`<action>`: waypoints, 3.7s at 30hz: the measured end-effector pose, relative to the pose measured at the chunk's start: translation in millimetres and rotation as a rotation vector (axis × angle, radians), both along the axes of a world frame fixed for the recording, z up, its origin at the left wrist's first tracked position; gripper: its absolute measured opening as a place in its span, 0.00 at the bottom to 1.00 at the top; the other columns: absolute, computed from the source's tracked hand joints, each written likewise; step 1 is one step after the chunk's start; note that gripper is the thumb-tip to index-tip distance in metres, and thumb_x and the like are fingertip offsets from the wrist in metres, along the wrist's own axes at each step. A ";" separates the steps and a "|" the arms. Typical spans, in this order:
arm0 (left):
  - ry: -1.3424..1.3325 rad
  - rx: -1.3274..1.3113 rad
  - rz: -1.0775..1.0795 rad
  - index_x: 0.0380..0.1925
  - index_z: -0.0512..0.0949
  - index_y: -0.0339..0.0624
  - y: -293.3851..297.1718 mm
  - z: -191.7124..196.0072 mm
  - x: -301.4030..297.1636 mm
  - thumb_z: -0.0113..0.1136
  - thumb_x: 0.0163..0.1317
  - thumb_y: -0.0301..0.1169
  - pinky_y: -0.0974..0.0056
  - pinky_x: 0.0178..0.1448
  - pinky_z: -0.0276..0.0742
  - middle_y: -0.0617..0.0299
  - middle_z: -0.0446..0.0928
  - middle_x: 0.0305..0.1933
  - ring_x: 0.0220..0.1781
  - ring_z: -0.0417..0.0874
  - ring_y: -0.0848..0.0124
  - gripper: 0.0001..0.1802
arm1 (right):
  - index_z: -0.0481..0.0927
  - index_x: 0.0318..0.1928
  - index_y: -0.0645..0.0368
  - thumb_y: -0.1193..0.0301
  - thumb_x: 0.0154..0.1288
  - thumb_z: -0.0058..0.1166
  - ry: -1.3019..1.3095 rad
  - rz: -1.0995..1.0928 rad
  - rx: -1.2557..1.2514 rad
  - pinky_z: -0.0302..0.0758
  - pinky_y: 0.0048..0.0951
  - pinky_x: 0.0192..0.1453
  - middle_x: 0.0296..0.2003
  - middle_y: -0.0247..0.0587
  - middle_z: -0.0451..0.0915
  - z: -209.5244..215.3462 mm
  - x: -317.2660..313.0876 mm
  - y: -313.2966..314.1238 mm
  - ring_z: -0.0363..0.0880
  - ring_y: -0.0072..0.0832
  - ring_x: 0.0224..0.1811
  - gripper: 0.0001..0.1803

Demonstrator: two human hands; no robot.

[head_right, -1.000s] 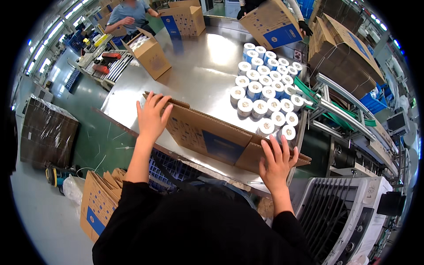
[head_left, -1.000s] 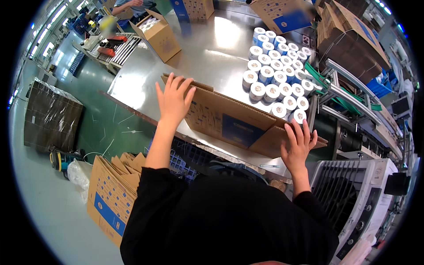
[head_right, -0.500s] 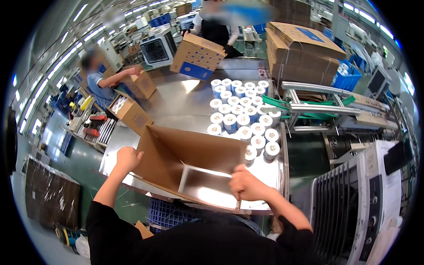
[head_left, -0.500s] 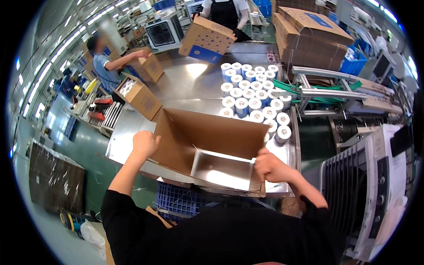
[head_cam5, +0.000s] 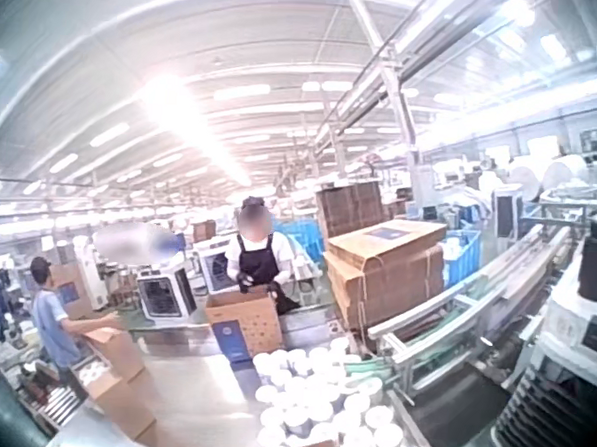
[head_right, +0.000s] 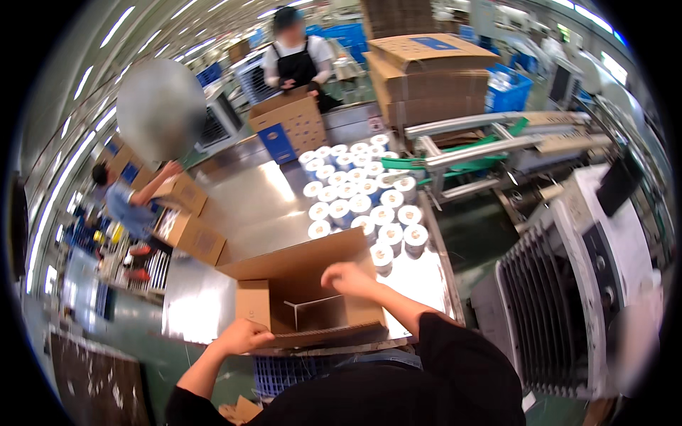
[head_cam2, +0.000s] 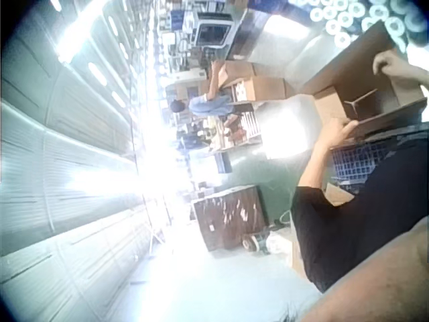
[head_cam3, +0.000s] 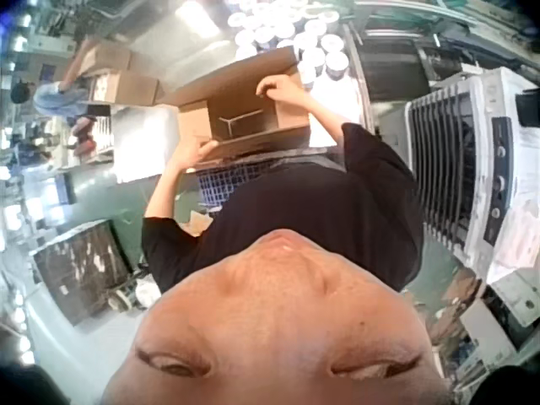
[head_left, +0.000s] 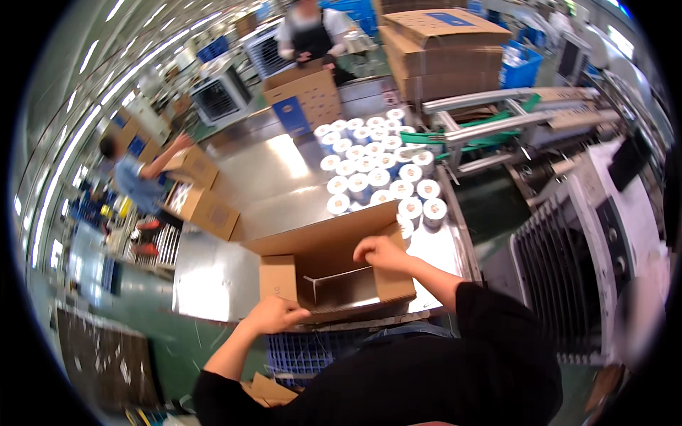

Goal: The person picks up groups of rolls from a table and places them into a cardboard box. The person repeats this action for several boxes, occasionally moving to pick up a new flat box from a stack, opening it, and continuing the packing process.

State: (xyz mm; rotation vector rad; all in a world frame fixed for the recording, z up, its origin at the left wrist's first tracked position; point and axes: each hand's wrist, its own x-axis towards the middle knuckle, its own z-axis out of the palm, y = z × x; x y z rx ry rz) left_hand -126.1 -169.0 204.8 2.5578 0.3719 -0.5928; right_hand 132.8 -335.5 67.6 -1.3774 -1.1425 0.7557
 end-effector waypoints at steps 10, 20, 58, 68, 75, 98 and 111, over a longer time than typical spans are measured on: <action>-0.464 0.419 -0.069 0.32 0.80 0.40 11.7 -104.8 76.2 0.57 0.59 0.38 0.52 0.47 0.73 0.49 0.79 0.36 0.43 0.78 0.50 0.13 | 0.44 0.67 0.70 0.50 0.47 0.67 -0.040 -0.457 -0.243 0.58 0.35 0.68 0.62 0.61 0.61 -3.4 -6.5 -62.5 0.60 0.48 0.66 0.60; -0.206 0.329 0.328 0.37 0.82 0.43 97.2 -30.7 106.6 0.29 0.68 0.51 0.57 0.57 0.68 0.45 0.79 0.43 0.53 0.75 0.49 0.32 | 0.48 0.69 0.58 0.59 0.47 0.70 0.042 -0.423 -0.247 0.61 0.33 0.65 0.59 0.49 0.67 3.0 -9.3 -72.0 0.65 0.38 0.63 0.55; -0.536 -0.936 0.849 0.50 0.72 0.32 117.4 -157.9 0.1 0.37 0.69 0.53 0.62 0.55 0.70 0.50 0.76 0.48 0.53 0.76 0.60 0.32 | 0.63 0.60 0.65 0.45 0.65 0.45 0.842 0.133 -0.573 0.82 0.38 0.45 0.58 0.54 0.63 30.3 -139.3 185.2 0.71 0.48 0.55 0.37; -0.265 -0.181 0.552 0.48 0.74 0.34 135.2 -129.3 -6.8 0.55 0.59 0.37 0.56 0.50 0.73 0.41 0.78 0.42 0.45 0.78 0.46 0.21 | 0.51 0.67 0.53 0.63 0.44 0.69 -1.140 -0.851 -0.855 0.60 0.68 0.56 0.66 0.49 0.56 104.4 -50.8 55.2 0.45 0.53 0.70 0.52; -0.268 -0.891 0.940 0.45 0.76 0.30 173.4 -201.2 -38.5 0.59 0.61 0.38 0.64 0.46 0.75 0.56 0.80 0.42 0.41 0.80 0.69 0.21 | 0.71 0.54 0.68 0.73 0.51 0.64 0.441 -0.692 -0.574 0.75 0.32 0.50 0.46 0.44 0.78 -15.8 10.2 -147.4 0.78 0.28 0.45 0.29; -0.514 0.043 0.473 0.59 0.63 0.32 128.4 -185.5 41.1 0.62 0.56 0.37 0.56 0.62 0.65 0.43 0.69 0.57 0.62 0.68 0.54 0.34 | 0.73 0.50 0.65 0.79 0.52 0.54 -0.126 -0.775 -0.785 0.71 0.34 0.53 0.43 0.54 0.80 -98.1 -35.7 -110.1 0.78 0.42 0.50 0.21; -0.618 0.200 1.270 0.57 0.60 0.30 161.0 -177.7 -34.9 0.68 0.51 0.37 0.55 0.63 0.61 0.48 0.61 0.60 0.62 0.62 0.58 0.39 | 0.74 0.46 0.64 0.78 0.53 0.51 -0.219 -0.849 -0.890 0.73 0.46 0.45 0.34 0.63 0.78 -100.1 -62.6 -79.1 0.76 0.57 0.43 0.17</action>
